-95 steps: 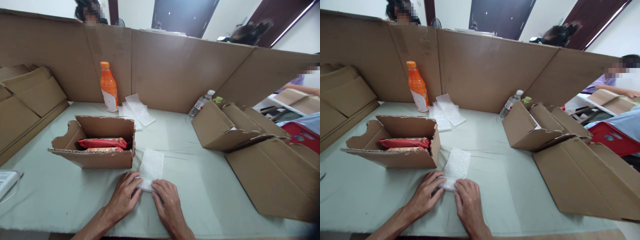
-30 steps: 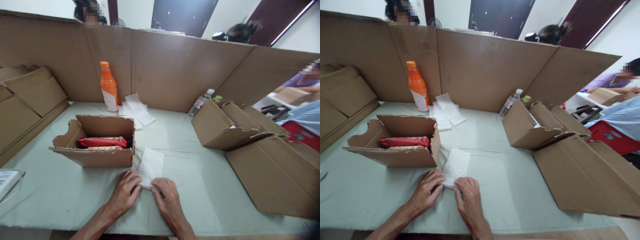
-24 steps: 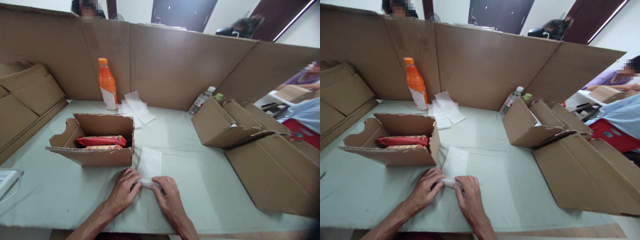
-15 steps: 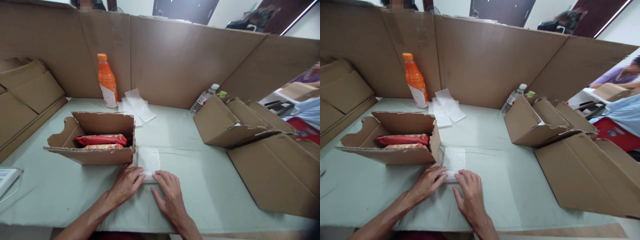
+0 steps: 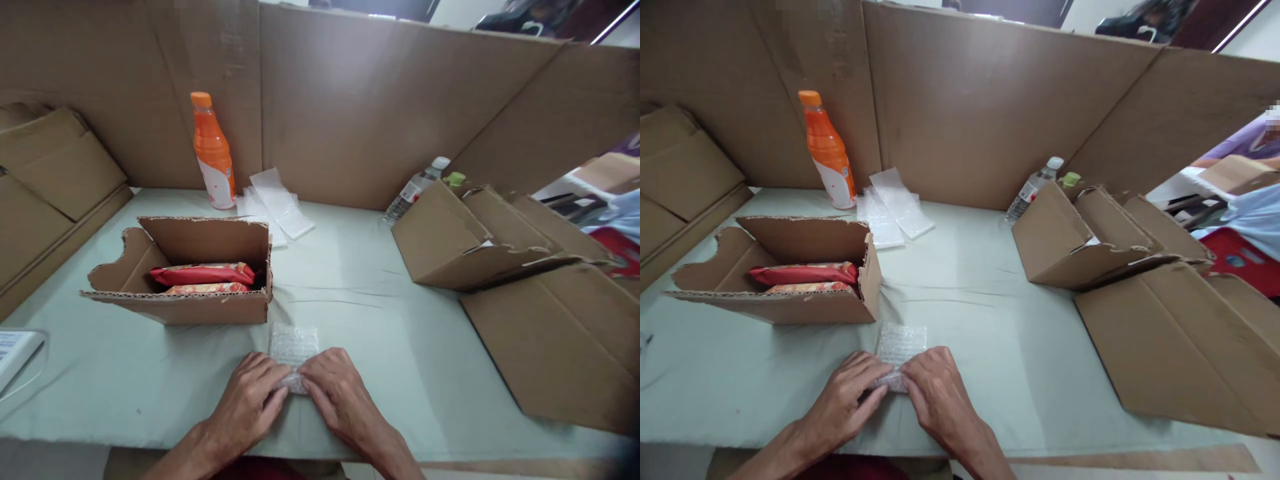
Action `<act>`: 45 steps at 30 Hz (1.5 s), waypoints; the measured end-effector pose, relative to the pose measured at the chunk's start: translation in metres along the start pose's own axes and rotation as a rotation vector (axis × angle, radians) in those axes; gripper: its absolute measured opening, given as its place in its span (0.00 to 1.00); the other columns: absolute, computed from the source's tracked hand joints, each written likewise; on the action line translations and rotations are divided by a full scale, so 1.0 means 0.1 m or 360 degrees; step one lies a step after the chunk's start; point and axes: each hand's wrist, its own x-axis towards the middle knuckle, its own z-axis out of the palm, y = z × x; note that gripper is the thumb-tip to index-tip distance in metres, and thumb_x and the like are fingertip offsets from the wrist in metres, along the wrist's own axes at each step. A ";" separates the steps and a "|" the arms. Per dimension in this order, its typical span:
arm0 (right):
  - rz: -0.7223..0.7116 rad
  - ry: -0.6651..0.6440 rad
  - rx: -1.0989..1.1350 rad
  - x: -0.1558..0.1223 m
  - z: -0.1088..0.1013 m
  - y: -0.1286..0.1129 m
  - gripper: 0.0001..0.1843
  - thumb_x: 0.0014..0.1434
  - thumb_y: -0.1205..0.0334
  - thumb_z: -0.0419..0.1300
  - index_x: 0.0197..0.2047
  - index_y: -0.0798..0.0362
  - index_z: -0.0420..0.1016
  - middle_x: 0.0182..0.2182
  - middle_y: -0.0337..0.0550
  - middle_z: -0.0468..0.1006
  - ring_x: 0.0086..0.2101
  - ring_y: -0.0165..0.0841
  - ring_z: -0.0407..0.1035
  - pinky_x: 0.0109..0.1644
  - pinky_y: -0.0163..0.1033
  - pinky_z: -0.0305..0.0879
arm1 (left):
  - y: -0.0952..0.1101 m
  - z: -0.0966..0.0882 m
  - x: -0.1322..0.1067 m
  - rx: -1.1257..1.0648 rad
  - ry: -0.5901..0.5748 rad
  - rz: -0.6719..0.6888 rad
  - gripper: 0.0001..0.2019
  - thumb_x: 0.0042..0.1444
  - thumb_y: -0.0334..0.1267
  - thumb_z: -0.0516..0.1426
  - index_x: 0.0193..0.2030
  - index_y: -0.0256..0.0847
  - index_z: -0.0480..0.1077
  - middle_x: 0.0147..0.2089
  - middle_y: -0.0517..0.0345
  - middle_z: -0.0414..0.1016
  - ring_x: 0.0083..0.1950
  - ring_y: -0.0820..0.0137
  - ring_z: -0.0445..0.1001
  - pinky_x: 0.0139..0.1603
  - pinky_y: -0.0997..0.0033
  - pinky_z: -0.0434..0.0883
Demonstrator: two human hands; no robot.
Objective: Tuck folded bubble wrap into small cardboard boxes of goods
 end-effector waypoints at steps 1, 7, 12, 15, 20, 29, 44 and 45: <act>-0.0001 0.0040 0.0018 -0.02 -0.01 -0.01 0.11 0.66 0.69 0.56 0.49 0.50 0.74 0.40 0.44 0.80 0.41 0.37 0.71 0.48 0.45 0.64 | 0.01 -0.01 0.00 -0.0032 0.0001 -0.0042 0.10 0.64 0.30 0.53 0.49 0.40 0.72 0.37 0.53 0.78 0.38 0.63 0.74 0.41 0.61 0.73; -0.0001 0.0092 -0.0199 -0.09 0.05 0.02 0.20 0.59 0.67 0.63 0.55 0.50 0.70 0.51 0.50 0.77 0.48 0.44 0.70 0.51 0.51 0.64 | -0.01 -0.02 0.08 0.0157 0.0009 -0.0208 0.12 0.63 0.31 0.53 0.50 0.40 0.73 0.45 0.48 0.77 0.45 0.58 0.75 0.46 0.57 0.74; 0.0039 0.0047 -0.0106 -0.07 0.12 0.04 0.13 0.62 0.70 0.61 0.50 0.50 0.74 0.41 0.45 0.81 0.42 0.40 0.71 0.49 0.49 0.64 | 0.02 -0.03 0.02 0.0072 0.0150 -0.0083 0.14 0.61 0.33 0.57 0.54 0.39 0.72 0.50 0.46 0.76 0.50 0.57 0.74 0.52 0.57 0.73; 0.0075 0.0051 0.0109 -0.07 0.11 0.05 0.11 0.65 0.67 0.59 0.50 0.51 0.75 0.36 0.43 0.80 0.38 0.38 0.70 0.47 0.47 0.65 | 0.01 -0.09 -0.05 -0.0116 0.0191 -0.0223 0.13 0.62 0.36 0.57 0.53 0.41 0.72 0.49 0.47 0.76 0.50 0.59 0.75 0.50 0.59 0.74; 0.0427 0.0282 0.0332 -0.13 0.09 0.04 0.09 0.65 0.63 0.58 0.48 0.51 0.76 0.39 0.45 0.81 0.40 0.38 0.72 0.44 0.43 0.68 | -0.05 -0.12 -0.16 -0.0692 0.0312 -0.0913 0.24 0.60 0.45 0.58 0.61 0.39 0.67 0.53 0.43 0.75 0.50 0.59 0.76 0.49 0.61 0.76; 0.0570 0.0098 0.0734 -0.15 0.14 -0.21 0.08 0.56 0.61 0.64 0.40 0.51 0.78 0.63 0.51 0.69 0.61 0.44 0.64 0.63 0.49 0.60 | 0.00 0.13 -0.19 -0.1453 0.0270 -0.1189 0.37 0.54 0.48 0.64 0.69 0.42 0.60 0.59 0.46 0.75 0.53 0.59 0.78 0.52 0.67 0.75; 0.0421 0.0670 0.0381 0.47 -0.79 -0.07 0.18 0.62 0.53 0.64 0.53 0.48 0.76 0.46 0.47 0.81 0.40 0.36 0.79 0.40 0.33 0.76 | -0.25 -0.24 -0.17 -0.0662 0.0659 -0.0584 0.19 0.61 0.34 0.57 0.59 0.47 0.71 0.52 0.52 0.78 0.49 0.66 0.79 0.51 0.70 0.77; 0.0327 0.0660 0.0276 0.64 -0.91 -0.15 0.17 0.62 0.53 0.63 0.53 0.48 0.76 0.45 0.47 0.82 0.40 0.36 0.79 0.40 0.34 0.76 | -0.27 -0.27 -0.15 -0.0611 0.0689 -0.0586 0.18 0.60 0.34 0.57 0.57 0.46 0.72 0.50 0.52 0.79 0.47 0.66 0.80 0.49 0.70 0.78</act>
